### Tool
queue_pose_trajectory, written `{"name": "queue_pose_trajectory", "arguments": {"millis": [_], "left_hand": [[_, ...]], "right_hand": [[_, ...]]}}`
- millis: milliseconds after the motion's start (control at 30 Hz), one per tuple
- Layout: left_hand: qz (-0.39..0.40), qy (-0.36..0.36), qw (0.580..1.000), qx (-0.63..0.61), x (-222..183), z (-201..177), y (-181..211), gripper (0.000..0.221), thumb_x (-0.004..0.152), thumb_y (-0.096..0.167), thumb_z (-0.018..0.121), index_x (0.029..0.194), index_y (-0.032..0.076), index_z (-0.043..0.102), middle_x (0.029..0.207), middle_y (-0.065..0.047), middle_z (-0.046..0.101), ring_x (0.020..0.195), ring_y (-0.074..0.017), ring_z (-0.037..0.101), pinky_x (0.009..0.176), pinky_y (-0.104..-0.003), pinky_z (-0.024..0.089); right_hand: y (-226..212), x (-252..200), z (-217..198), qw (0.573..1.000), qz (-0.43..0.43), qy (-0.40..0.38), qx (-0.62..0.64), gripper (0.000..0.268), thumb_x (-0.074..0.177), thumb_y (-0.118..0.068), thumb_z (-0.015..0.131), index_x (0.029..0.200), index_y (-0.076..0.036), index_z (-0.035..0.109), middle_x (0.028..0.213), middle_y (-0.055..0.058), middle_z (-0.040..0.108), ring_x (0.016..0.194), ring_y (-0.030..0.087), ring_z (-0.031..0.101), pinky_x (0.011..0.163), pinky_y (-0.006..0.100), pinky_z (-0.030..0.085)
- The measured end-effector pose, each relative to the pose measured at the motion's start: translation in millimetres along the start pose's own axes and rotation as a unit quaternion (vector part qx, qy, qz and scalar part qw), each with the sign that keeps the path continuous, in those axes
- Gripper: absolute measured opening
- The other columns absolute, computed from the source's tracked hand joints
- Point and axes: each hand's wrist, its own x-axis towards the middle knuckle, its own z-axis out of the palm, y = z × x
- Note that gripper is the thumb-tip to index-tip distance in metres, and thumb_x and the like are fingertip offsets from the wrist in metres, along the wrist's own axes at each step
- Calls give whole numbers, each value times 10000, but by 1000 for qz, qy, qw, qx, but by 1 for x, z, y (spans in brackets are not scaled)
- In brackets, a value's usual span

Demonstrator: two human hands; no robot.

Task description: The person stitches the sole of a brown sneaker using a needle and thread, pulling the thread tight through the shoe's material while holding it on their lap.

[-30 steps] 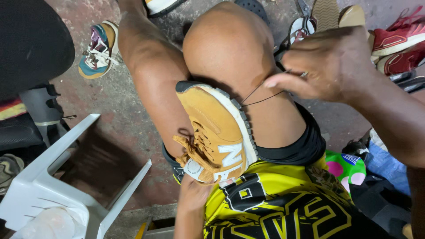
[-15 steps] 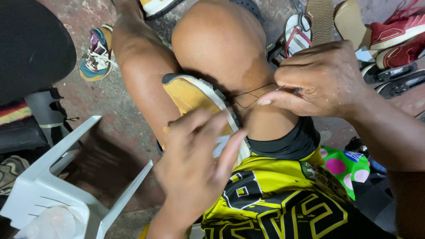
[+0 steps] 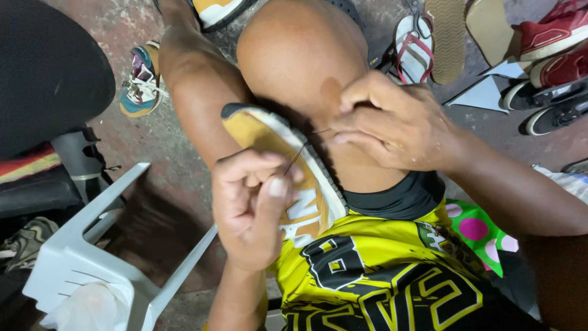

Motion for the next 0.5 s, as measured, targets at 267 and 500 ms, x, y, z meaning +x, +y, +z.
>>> {"name": "queue_pose_trajectory", "arguments": {"millis": [267, 500], "left_hand": [[51, 9, 954, -295, -14, -29, -21, 155, 1071, 58, 602, 1199, 22, 522, 799, -57, 482, 628, -109, 438, 567, -257, 513], [48, -13, 947, -316, -19, -27, -20, 169, 1031, 41, 607, 1189, 16, 551, 836, -84, 513, 615, -105, 467, 540, -269, 534]], "right_hand": [[27, -39, -48, 976, 66, 35, -203, 67, 1010, -35, 732, 1051, -9, 686, 1065, 123, 658, 956, 280, 669, 703, 357, 506], [-18, -23, -22, 962, 217, -4, 165, 342, 959, -55, 681, 1286, 17, 614, 1055, 111, 691, 767, 132, 582, 641, 278, 479]]}}
